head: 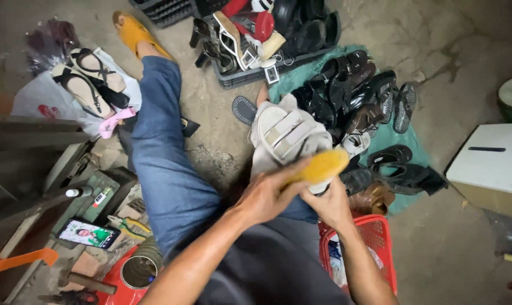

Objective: A person is repairing a sandal by hammering the sole and brushing it, likely to prepare it for gluing or finishing.

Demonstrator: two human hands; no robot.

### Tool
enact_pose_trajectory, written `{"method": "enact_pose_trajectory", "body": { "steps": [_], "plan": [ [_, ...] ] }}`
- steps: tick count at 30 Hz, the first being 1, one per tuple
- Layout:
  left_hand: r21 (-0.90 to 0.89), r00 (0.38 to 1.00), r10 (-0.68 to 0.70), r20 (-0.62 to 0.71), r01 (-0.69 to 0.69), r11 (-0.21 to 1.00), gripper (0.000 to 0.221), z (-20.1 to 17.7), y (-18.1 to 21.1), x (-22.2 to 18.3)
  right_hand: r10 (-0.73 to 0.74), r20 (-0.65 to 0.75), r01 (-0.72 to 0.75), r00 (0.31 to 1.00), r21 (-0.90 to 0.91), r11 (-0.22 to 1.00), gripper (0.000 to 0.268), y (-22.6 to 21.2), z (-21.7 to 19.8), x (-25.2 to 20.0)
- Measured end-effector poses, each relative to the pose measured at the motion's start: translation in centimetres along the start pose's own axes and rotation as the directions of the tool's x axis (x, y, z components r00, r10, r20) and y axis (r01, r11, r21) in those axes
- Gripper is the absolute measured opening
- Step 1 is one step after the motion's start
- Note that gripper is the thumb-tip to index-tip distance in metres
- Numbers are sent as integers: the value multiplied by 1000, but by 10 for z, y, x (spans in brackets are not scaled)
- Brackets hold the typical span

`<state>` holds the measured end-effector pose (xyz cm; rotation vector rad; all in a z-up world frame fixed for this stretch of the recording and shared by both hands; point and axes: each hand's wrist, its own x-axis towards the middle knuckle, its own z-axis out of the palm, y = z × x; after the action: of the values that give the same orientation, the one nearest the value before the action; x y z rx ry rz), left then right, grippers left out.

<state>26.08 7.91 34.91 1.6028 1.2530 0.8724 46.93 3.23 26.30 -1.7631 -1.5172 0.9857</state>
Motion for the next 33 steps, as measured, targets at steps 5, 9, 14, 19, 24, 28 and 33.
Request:
{"method": "enact_pose_trajectory", "body": {
  "steps": [5, 9, 14, 19, 24, 28, 33],
  "plan": [
    [63, 994, -99, 37, 97, 993, 35, -2, 13, -3, 20, 13, -20, 1000, -10, 1000, 69, 17, 3, 4],
    [104, 992, -117, 48, 112, 988, 34, -14, -3, -2, 58, 8, -58, 998, 15, 998, 74, 8, -2, 2],
    [63, 990, 21, 141, -30, 998, 38, -8, -6, -25, 48, 33, -48, 998, -6, 999, 77, 52, -11, -6],
    [29, 978, -71, -195, 78, 996, 48, -23, -49, 5, 231, -16, -170, 973, 631, 757, 51, 3, -10, 2],
    [26, 995, 55, -81, -53, 998, 37, 12, -40, -25, 338, 139, -275, 931, 876, 396, 24, 16, 0, 3],
    [-46, 958, 74, -279, -90, 995, 49, -4, -43, -10, 412, 211, -325, 886, 917, 231, 9, -32, 2, 1],
    [28, 995, 64, -71, -62, 998, 29, 18, -61, -40, 471, 169, -294, 866, 933, 206, 12, -19, 1, 1]
  ]
}}
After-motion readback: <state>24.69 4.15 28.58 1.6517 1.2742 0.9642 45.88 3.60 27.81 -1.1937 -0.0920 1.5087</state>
